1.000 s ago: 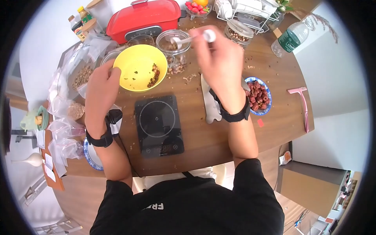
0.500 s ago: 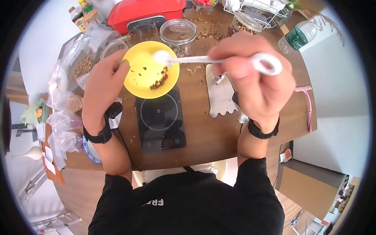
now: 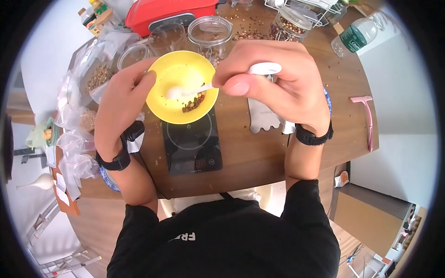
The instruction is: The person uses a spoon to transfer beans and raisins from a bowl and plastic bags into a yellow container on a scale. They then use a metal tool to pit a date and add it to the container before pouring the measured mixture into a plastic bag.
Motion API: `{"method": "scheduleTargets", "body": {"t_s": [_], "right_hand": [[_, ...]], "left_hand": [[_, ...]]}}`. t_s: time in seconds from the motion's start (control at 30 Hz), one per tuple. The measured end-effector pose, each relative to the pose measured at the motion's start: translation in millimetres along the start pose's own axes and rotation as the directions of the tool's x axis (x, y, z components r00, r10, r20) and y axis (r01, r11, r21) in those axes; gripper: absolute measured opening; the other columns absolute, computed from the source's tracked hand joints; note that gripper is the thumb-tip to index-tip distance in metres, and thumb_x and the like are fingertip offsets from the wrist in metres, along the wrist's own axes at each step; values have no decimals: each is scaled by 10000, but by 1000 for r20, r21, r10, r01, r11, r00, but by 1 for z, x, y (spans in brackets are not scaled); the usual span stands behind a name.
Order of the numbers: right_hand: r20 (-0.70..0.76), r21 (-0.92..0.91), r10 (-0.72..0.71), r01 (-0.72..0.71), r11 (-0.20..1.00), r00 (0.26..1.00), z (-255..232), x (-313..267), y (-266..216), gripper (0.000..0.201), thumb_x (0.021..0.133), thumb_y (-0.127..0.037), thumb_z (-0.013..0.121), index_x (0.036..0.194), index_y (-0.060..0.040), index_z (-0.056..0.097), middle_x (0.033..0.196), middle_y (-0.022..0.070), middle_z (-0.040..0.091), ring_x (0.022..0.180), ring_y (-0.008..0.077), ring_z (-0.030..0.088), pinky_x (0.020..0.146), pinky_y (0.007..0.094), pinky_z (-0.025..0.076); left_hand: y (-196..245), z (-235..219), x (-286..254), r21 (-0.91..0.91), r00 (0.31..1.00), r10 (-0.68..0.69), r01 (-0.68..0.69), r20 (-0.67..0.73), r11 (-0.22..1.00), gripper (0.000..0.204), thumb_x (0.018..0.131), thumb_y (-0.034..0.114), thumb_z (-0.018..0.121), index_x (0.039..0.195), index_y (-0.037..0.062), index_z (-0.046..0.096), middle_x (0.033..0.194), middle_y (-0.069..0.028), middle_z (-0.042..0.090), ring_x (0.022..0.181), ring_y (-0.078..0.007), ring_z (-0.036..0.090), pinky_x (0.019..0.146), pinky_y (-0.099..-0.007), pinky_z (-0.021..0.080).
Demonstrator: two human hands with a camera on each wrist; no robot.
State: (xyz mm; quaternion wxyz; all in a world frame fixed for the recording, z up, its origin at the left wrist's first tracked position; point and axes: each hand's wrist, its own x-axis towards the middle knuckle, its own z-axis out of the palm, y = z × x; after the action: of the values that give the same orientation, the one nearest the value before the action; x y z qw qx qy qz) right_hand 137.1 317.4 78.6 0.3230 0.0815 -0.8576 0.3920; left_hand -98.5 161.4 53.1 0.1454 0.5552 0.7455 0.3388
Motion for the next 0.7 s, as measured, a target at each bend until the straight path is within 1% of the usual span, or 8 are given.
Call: {"method": "scheduleTargets", "body": {"t_s": [0.17, 0.27, 0.33, 0.43, 0.5, 0.57, 0.63, 0.7], "right_hand": [[-58, 51, 23, -20, 998, 998, 3, 1, 4, 165, 943, -134, 676, 933, 30, 696, 839, 115, 694, 721, 197, 651, 653, 296, 511], [-4, -3, 53, -53, 999, 999, -3, -1, 0, 178, 952, -146, 671, 925, 29, 689, 831, 106, 692, 723, 191, 651, 654, 288, 509], [-114, -52, 5, -11, 999, 993, -3, -2, -2, 171, 952, -143, 675, 919, 25, 683, 832, 98, 689, 705, 190, 646, 643, 287, 506], [-91, -185, 84, -100, 978, 992, 3, -1, -9, 170, 950, -150, 681, 913, 15, 683, 824, 89, 686, 684, 191, 640, 627, 291, 502], [-60, -204, 72, -83, 975, 996, 9, -2, -6, 188, 975, -165, 662, 921, 13, 686, 800, 73, 681, 663, 160, 622, 617, 275, 501], [-136, 118, 354, -340, 933, 925, 18, -4, -7, 209, 1009, -181, 627, 945, 5, 695, 787, 41, 682, 669, 106, 614, 607, 241, 494], [-156, 143, 414, -394, 908, 897, 21, 2, 2, 259, 1036, -217, 590, 960, 3, 704, 762, 26, 685, 658, 72, 624, 579, 216, 498], [-208, 324, 529, -452, 831, 823, 23, 9, 14, 284, 1039, -240, 581, 953, -2, 710, 734, 29, 687, 637, 81, 648, 551, 216, 504]], "left_hand": [[6, -2, -2, 11, 1000, -15, 15, 4, 1000, 334, 907, 211, 515, 1168, 123, 704, 864, -172, 682, 812, -366, 648, 723, -424, 494], [6, -1, -1, 41, 1000, -25, 25, 2, 999, 321, 903, 213, 519, 1147, 126, 709, 836, -166, 676, 793, -366, 645, 709, -430, 492], [6, -1, -1, 55, 999, -42, 42, 5, 998, 313, 902, 215, 522, 1134, 125, 711, 821, -164, 673, 782, -365, 643, 702, -434, 490], [6, 1, -1, 89, 1000, -32, 31, -1, 996, 293, 900, 218, 517, 1091, 116, 713, 816, -173, 671, 786, -379, 642, 703, -453, 487], [3, 2, 1, 139, 999, -31, 34, -23, 990, 285, 901, 223, 507, 1049, 84, 707, 840, -194, 679, 819, -400, 647, 721, -476, 489], [1, 5, 3, 171, 999, -40, 46, -37, 984, 289, 902, 224, 503, 1039, 69, 704, 851, -204, 680, 837, -408, 646, 731, -486, 489], [-2, 4, 4, 207, 997, -50, 61, -59, 977, 293, 903, 225, 498, 1029, 55, 702, 862, -215, 682, 855, -417, 645, 741, -496, 489], [-2, 4, 5, 256, 993, -45, 73, -112, 964, 301, 907, 228, 497, 1019, 35, 699, 872, -221, 684, 863, -423, 645, 750, -504, 490]]}}
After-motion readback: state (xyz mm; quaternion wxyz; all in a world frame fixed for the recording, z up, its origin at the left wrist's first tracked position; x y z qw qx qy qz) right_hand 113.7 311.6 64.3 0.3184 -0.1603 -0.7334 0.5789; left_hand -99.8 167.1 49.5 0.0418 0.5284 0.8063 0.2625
